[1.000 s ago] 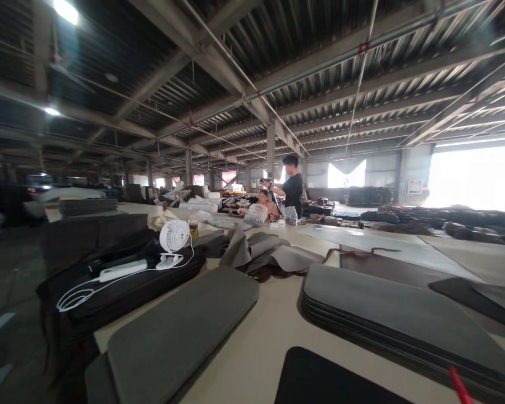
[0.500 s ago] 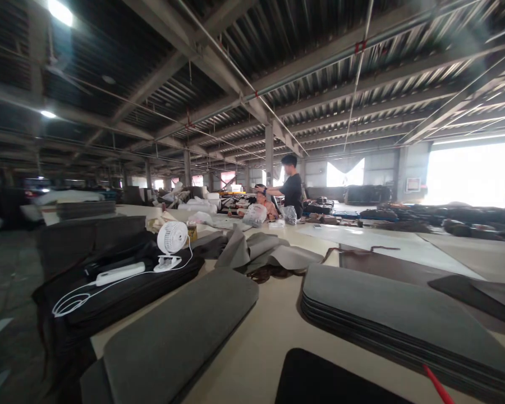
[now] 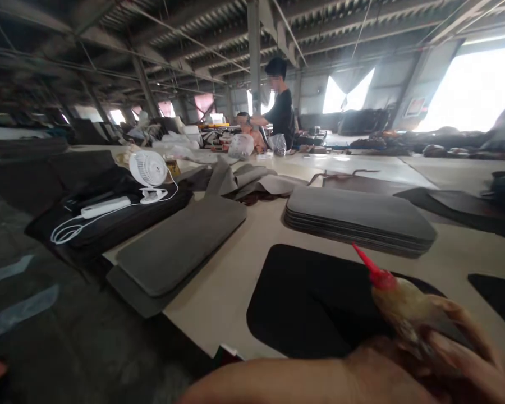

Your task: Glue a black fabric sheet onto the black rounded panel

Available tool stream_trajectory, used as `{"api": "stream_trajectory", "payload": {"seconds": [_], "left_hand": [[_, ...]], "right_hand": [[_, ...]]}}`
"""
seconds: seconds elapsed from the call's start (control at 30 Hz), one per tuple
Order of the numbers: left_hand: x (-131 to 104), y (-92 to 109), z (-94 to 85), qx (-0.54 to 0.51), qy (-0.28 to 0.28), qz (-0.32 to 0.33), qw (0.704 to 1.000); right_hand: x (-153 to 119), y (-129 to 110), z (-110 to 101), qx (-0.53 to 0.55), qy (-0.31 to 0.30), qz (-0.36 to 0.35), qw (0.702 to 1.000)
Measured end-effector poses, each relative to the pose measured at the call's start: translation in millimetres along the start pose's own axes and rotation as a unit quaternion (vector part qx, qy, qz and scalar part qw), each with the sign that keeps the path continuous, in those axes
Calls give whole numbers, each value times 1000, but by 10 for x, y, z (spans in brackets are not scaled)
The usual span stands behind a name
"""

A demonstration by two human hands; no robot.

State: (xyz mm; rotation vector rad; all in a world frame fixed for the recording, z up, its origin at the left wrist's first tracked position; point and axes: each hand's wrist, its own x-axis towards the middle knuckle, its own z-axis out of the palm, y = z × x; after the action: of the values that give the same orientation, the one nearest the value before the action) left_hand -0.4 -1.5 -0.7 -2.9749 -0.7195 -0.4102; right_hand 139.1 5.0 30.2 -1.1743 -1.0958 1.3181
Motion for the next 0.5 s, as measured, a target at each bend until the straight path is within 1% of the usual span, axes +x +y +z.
{"api": "stream_trajectory", "payload": {"seconds": [0.07,0.17,0.27,0.37,0.43,0.5], "left_hand": [[-54,47,-31,-31,21,-25,999],[-202,167,-130,-42,19,-14,999],[-416,286,-278,-40,26,-24,999],[-683,350,-472,-12,34,-69,997],[-873,364,-586,-3,34,-116,993],[-1043,367,-650,-7,38,-173,984]], "right_hand": [[40,-17,9,6,13,9,1000],[89,-47,19,0,30,-9,999],[93,-81,32,-15,14,-32,999],[64,-107,65,-39,-33,-48,998],[46,-109,90,-54,-58,-52,995],[39,-100,111,-63,-71,-47,994]]}}
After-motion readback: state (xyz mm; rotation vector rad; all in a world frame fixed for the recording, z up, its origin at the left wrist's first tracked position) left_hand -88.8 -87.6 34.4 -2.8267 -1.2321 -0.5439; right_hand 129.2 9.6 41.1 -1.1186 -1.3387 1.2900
